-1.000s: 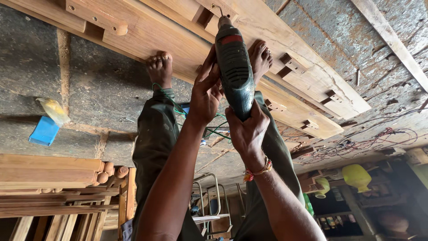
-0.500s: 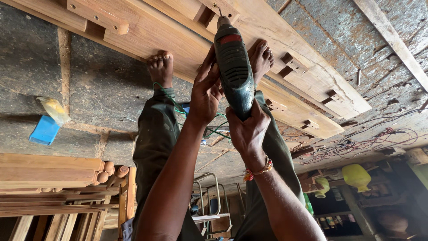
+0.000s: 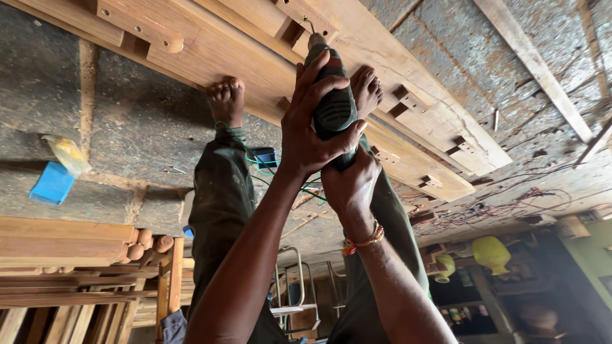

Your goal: The person uses a corded drill to drive screws into a wooden frame lying on the floor. They adjust the drill bit, pick up a container, and continue drilling multiple holes into the wood.

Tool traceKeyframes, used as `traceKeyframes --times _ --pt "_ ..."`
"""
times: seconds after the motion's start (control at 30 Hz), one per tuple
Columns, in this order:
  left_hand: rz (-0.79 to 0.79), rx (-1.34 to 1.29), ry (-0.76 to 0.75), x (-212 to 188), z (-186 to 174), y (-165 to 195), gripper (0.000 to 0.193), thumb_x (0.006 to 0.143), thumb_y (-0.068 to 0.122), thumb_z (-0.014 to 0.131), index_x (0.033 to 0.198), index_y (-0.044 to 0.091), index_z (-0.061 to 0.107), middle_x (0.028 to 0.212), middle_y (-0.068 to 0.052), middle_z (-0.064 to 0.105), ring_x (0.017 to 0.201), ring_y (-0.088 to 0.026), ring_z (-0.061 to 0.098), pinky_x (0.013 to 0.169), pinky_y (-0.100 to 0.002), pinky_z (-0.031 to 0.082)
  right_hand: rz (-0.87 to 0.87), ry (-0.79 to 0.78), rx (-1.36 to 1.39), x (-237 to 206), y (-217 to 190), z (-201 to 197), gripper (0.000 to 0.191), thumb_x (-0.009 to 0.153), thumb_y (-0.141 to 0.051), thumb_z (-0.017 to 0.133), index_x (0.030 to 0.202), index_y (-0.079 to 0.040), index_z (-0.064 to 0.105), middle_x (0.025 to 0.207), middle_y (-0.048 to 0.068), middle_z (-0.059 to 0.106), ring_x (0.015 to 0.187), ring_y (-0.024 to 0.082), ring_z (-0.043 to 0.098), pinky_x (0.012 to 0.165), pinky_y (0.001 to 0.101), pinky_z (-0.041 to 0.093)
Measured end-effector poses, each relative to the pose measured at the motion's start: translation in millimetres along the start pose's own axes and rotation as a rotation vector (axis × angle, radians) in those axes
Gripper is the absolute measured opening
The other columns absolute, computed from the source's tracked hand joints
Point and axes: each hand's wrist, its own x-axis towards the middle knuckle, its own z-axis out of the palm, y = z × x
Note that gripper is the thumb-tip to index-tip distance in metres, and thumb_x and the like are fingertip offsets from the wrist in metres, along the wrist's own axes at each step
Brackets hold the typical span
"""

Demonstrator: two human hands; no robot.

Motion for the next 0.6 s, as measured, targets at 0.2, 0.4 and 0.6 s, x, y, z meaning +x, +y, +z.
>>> traceKeyframes --times 0.2,0.4,0.6 --pt "0.029 0.046 0.033 12.7 0.6 7.6 0.056 0.081 0.023 0.091 0.131 0.015 0.065 0.16 -0.014 0.048 0.145 -0.038 0.052 0.127 -0.05 0.038 -0.019 -0.029 -0.007 9.1 -15.0 -10.7 0.019 0.078 -0.008 0.067 0.093 0.004 0.066 0.073 0.024 0.067 0.073 0.044 0.069 0.065 0.0443 0.055" --pt "-0.047 0.019 0.033 17.0 1.0 12.1 0.056 0.08 0.023 0.09 0.129 0.015 0.067 0.158 -0.014 0.05 0.145 -0.039 0.055 0.124 -0.048 0.044 0.089 -0.069 0.004 16.1 -22.0 -14.9 0.022 0.075 -0.01 0.068 0.093 0.003 0.067 0.071 0.022 0.068 0.073 0.042 0.071 0.066 0.0427 0.056" --pt "-0.071 -0.016 0.025 17.7 2.8 8.5 0.055 0.082 0.024 0.089 0.131 0.015 0.067 0.16 -0.014 0.048 0.147 -0.039 0.055 0.12 -0.05 0.053 0.118 -0.091 -0.022 19.5 -23.9 -16.5 0.02 0.077 -0.013 0.07 0.09 0.002 0.066 0.069 0.02 0.069 0.068 0.037 0.074 0.064 0.042 0.056"
